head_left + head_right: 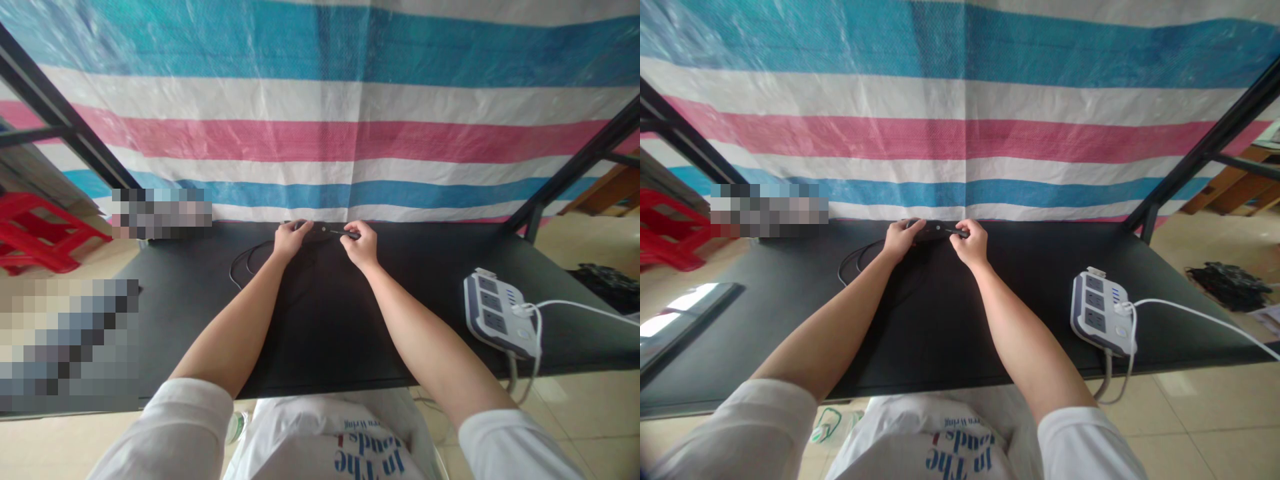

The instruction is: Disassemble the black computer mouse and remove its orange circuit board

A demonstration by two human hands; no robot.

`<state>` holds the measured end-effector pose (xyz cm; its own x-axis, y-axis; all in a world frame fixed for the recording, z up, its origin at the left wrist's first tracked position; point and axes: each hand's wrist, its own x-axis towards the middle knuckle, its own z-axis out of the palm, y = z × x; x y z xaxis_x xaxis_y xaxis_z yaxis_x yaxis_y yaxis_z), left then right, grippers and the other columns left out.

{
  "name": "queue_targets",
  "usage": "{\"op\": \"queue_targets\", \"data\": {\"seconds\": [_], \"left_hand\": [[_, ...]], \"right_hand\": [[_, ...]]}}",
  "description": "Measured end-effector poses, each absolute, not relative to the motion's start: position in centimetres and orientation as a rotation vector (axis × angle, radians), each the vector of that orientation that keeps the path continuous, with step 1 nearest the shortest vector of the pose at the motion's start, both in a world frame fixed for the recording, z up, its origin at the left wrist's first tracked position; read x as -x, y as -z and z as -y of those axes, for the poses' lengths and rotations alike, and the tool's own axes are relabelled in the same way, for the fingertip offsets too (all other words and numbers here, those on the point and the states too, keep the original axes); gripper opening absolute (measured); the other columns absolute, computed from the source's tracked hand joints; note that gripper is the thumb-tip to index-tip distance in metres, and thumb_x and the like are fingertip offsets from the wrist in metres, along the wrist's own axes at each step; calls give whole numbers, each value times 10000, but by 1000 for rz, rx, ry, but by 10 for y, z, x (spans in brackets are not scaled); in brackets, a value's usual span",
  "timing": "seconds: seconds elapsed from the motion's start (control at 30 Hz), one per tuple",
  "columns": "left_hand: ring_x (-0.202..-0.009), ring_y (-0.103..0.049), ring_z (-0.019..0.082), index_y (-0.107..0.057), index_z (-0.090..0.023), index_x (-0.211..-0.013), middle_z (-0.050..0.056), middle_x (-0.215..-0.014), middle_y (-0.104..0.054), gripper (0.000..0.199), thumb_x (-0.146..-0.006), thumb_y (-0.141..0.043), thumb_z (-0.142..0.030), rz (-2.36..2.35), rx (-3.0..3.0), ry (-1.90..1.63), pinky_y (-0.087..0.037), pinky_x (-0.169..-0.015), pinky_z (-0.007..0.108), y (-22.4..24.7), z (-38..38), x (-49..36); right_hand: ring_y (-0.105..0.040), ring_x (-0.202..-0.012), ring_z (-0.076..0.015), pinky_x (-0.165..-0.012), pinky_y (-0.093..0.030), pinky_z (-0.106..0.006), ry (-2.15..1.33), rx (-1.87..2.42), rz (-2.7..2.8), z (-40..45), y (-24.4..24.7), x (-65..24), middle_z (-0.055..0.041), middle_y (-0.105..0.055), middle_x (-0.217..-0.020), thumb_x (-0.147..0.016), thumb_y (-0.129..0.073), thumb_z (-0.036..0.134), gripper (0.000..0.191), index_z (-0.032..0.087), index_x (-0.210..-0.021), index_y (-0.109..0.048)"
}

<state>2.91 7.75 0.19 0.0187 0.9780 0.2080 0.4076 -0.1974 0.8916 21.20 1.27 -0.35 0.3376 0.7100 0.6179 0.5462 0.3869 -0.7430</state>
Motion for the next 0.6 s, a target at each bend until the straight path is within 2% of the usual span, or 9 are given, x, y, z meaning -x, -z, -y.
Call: {"op": "queue_targets", "data": {"seconds": [0.4,0.6], "left_hand": [[-895,-706,251,-795,-198,-944,56,-883,-773,420,-746,-671,-548,-1398,-1665,-1189,-547,-792,307,0,-79,-28],[-908,-707,254,-797,-200,-944,56,-900,-775,414,-739,-681,-540,-1390,-1651,-1199,-550,-800,312,0,-79,-28]], "right_hand": [[-627,-707,-187,-740,-527,-320,-101,1281,1307,-12,3,-213,-14,-667,-736,-635,-540,246,80,221,-692,-590],[-662,-759,-204,-795,-534,-328,-4,1426,1241,-16,1,-217,-40,-714,-785,-680,-551,237,74,217,-707,-617]]}}
